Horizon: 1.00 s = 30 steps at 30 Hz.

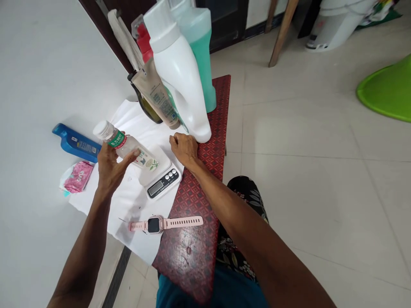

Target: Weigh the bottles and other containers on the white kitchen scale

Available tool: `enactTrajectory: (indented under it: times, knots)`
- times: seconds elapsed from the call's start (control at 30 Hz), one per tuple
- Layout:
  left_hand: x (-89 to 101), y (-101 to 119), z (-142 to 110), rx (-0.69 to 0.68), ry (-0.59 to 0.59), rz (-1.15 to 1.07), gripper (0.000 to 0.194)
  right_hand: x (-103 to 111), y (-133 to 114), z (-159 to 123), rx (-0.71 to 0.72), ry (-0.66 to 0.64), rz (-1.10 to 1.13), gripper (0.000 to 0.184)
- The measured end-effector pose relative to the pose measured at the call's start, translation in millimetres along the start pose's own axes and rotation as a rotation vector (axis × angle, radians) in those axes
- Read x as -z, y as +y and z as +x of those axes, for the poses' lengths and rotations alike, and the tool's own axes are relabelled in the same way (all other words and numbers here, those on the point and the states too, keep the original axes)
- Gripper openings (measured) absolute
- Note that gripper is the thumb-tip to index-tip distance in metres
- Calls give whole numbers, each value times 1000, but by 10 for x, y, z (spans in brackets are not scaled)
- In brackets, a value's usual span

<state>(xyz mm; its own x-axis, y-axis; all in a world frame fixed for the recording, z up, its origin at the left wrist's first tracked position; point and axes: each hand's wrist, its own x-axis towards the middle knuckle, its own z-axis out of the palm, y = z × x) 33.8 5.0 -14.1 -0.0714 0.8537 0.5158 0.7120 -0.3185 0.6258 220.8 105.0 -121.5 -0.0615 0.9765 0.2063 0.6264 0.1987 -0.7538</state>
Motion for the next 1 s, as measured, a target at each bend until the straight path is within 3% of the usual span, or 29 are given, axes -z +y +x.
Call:
enactTrajectory:
  times: [0.13, 0.33, 0.53, 0.63, 0.73, 0.87, 1.0]
  knots:
    - [55, 27, -40, 5, -20, -5, 77, 51, -22, -13, 2, -9, 65, 39]
    - [206, 101, -83, 12, 4, -8, 82, 269, -136, -102, 10, -33, 346, 43]
    - [233, 120, -171, 55, -44, 58, 80, 618, -165, -687, 135, 40, 393, 44]
    - [144, 116, -199, 106, -84, 80, 70, 624, -78, -999, 120, -18, 455, 50]
    - [53, 100, -182, 140, -43, 35, 59, 517, 3, -1131, 72, -53, 514, 51]
    - [-49, 51, 11, 86, 50, -40, 54, 413, 44, -1120, 51, -91, 513, 48]
    - [-246, -69, 449, 19, 109, -44, 60, 431, 51, -1110, 51, -95, 524, 48]
